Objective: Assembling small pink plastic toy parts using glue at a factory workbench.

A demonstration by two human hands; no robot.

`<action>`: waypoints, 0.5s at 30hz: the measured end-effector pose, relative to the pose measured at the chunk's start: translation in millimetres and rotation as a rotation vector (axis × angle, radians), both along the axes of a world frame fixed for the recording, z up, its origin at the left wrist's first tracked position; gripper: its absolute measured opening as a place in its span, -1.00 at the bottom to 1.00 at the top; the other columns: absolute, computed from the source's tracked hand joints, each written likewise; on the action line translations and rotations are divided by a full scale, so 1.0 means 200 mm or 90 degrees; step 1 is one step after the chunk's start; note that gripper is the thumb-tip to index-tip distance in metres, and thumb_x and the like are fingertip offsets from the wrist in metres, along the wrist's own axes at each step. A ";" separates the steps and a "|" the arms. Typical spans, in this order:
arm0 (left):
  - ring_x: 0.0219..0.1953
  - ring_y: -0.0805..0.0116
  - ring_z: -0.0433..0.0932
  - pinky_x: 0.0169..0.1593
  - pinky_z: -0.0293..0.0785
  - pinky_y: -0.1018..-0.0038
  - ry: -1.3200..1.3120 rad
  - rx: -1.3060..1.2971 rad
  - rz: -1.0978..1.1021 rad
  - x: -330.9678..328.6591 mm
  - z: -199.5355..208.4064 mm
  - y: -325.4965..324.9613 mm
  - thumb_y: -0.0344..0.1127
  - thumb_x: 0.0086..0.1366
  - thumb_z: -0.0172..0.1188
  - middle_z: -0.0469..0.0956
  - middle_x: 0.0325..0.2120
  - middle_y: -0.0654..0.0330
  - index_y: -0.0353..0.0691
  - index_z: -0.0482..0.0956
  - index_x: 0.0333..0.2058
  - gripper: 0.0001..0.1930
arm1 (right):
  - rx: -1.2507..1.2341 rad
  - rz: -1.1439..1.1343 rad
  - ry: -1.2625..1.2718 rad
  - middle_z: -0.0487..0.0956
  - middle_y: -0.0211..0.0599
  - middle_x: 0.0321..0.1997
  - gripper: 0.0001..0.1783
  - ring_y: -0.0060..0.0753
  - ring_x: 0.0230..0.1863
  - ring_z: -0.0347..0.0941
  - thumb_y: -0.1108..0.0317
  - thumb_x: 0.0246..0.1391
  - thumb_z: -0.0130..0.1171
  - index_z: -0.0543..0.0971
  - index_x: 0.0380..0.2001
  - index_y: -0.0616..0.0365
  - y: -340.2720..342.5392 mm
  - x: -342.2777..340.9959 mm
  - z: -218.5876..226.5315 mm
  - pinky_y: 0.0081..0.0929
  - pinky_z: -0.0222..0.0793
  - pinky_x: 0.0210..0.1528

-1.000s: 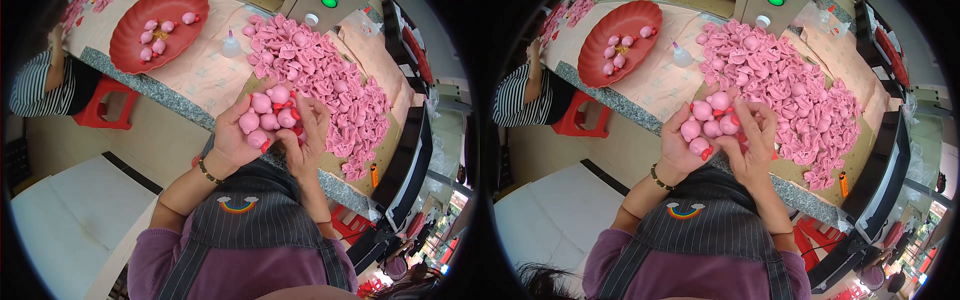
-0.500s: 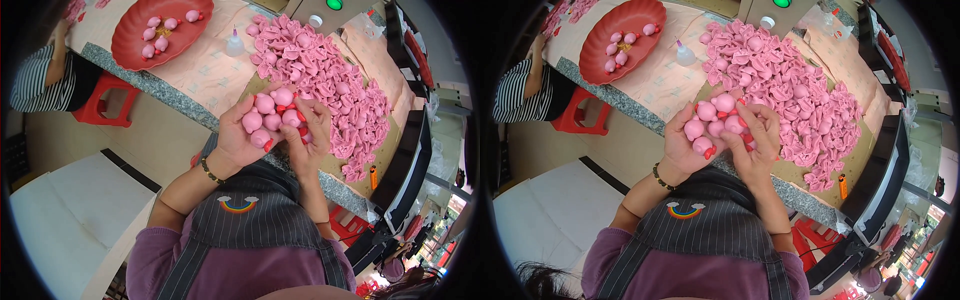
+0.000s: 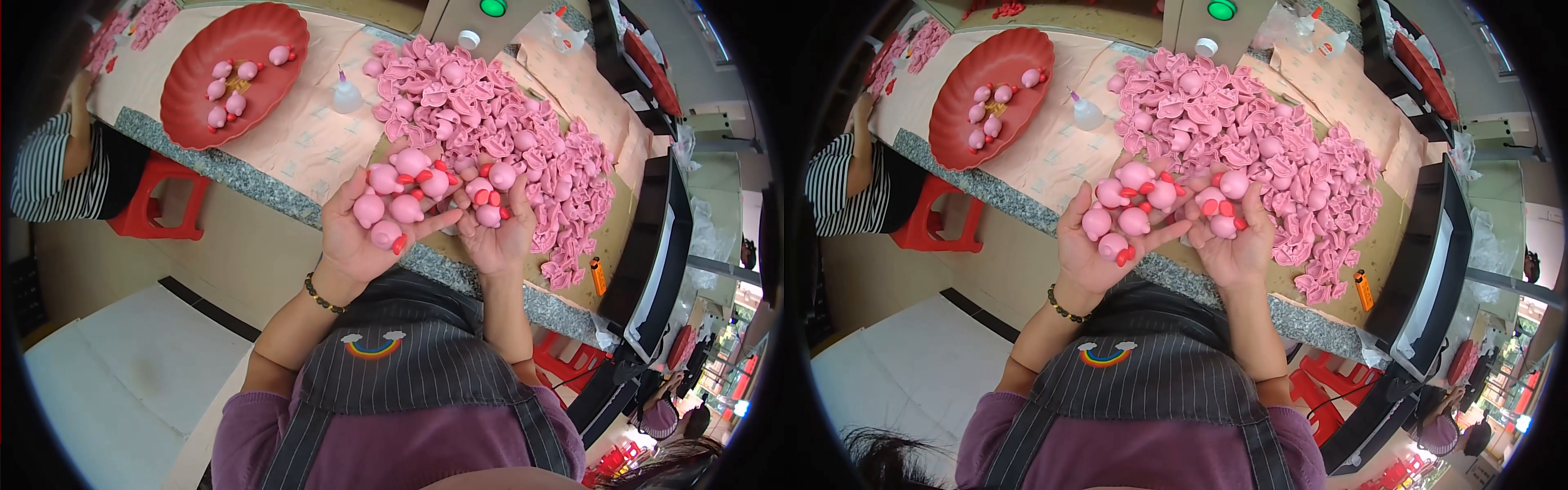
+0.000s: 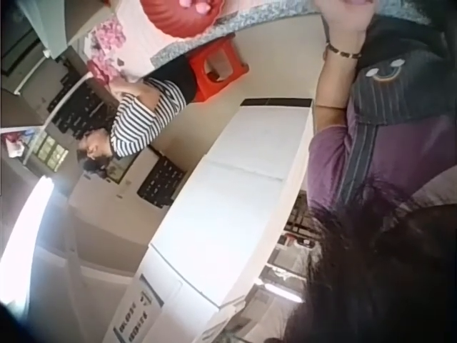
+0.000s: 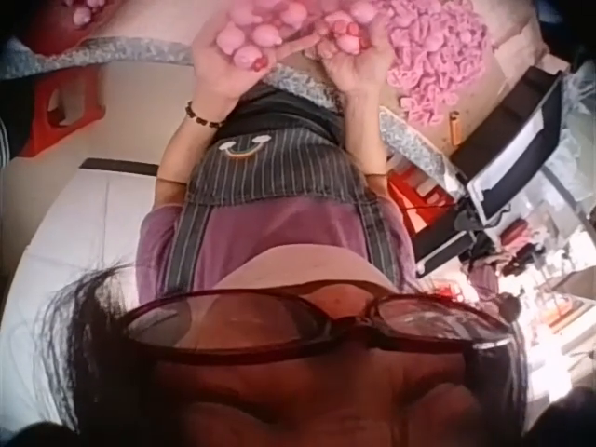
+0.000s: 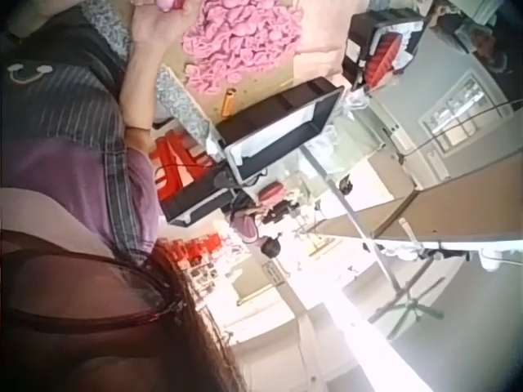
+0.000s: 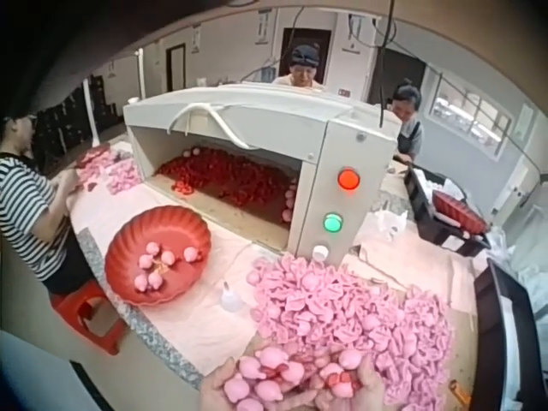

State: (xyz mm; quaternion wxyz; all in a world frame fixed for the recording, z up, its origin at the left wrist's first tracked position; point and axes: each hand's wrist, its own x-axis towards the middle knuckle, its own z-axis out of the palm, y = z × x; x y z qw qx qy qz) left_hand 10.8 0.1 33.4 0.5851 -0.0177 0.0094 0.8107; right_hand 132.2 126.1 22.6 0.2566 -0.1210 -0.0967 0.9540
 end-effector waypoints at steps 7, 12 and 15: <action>0.16 -0.03 0.25 0.20 0.06 -0.17 -0.012 -0.051 0.040 0.01 0.01 -0.01 0.00 0.33 -0.21 0.11 0.21 -0.01 -0.17 0.08 0.21 -0.43 | 0.111 -0.090 -0.146 0.41 0.05 -0.09 -0.44 -0.15 -0.27 0.39 0.01 0.23 -0.17 0.28 0.04 0.31 -0.07 -0.02 0.09 -0.38 0.47 -0.37; 0.12 -0.02 0.28 0.18 0.12 -0.13 -0.042 -0.035 0.025 0.03 0.01 -0.04 0.03 0.31 -0.20 0.25 0.12 0.03 -0.10 0.15 0.18 -0.46 | 0.701 -0.206 -0.236 0.44 0.00 -0.08 -0.49 -0.32 -0.28 0.45 0.19 0.17 0.02 0.27 0.05 0.35 -0.16 -0.08 0.11 -0.47 0.49 -0.34; 0.09 0.01 0.32 0.13 0.19 -0.12 -0.081 -0.035 0.026 0.03 -0.01 -0.08 0.02 0.31 -0.18 0.26 0.11 0.05 -0.11 0.19 0.16 -0.48 | 0.809 -0.189 -0.199 0.44 -0.07 -0.07 -0.44 -0.39 -0.24 0.45 0.21 0.10 0.13 0.27 0.07 0.33 -0.20 -0.13 0.09 -0.59 0.52 -0.38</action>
